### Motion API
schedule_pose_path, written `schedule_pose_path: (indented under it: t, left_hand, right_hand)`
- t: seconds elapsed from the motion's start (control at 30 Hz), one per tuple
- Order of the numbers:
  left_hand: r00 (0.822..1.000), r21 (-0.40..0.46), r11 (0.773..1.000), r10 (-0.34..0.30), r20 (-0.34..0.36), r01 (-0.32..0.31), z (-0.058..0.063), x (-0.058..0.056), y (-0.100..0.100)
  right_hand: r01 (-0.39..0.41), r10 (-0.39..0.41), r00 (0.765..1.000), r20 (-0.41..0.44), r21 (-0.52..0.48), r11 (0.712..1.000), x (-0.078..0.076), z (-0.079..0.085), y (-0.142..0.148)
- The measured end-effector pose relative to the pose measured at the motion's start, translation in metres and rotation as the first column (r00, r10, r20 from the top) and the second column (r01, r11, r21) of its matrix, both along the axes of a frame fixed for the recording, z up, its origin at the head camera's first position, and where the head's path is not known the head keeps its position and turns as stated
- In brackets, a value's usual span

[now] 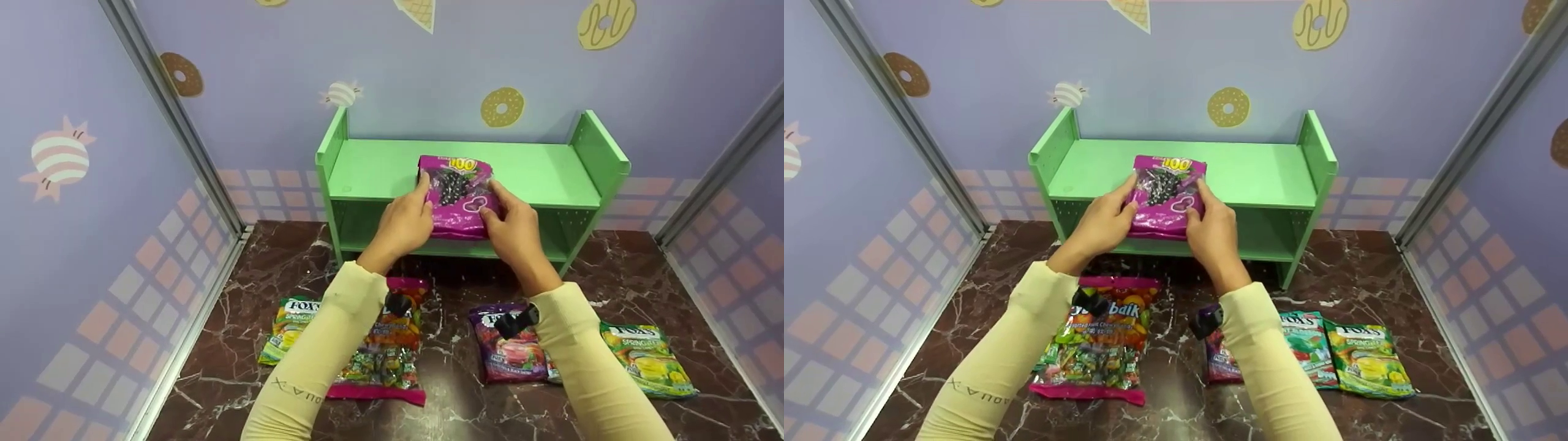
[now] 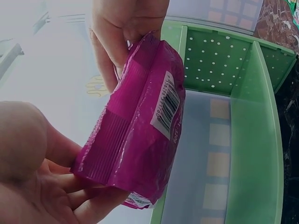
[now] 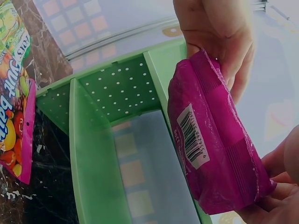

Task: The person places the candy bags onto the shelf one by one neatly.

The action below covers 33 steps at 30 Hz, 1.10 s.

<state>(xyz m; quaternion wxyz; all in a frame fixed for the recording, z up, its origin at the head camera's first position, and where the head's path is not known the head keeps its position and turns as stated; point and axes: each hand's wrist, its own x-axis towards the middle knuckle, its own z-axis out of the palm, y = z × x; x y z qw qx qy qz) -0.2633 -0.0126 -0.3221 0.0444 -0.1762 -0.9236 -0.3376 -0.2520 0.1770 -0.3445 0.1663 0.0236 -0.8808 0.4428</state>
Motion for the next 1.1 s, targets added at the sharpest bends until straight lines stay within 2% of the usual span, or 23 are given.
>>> schedule_pose_path:
  t: [0.57, 0.87, 1.1]
  left_hand:
    - [1.0, -0.03, 0.999, 0.023, 0.013, -0.022, 0.002, -0.016, 0.004]
    - [0.999, -0.059, 0.998, 0.036, 0.012, -0.035, 0.004, -0.024, 0.008]
    - [0.999, -0.075, 0.996, 0.039, 0.015, -0.037, 0.005, -0.029, 0.011]
  right_hand:
    - [-0.021, 0.023, 0.999, 0.033, -0.05, 0.999, -0.018, 0.003, 0.002]
    - [-0.022, 0.026, 0.999, 0.042, -0.077, 0.997, -0.027, 0.0, 0.007]
    - [-0.009, 0.011, 0.999, 0.04, -0.048, 0.999, -0.032, -0.001, 0.01]
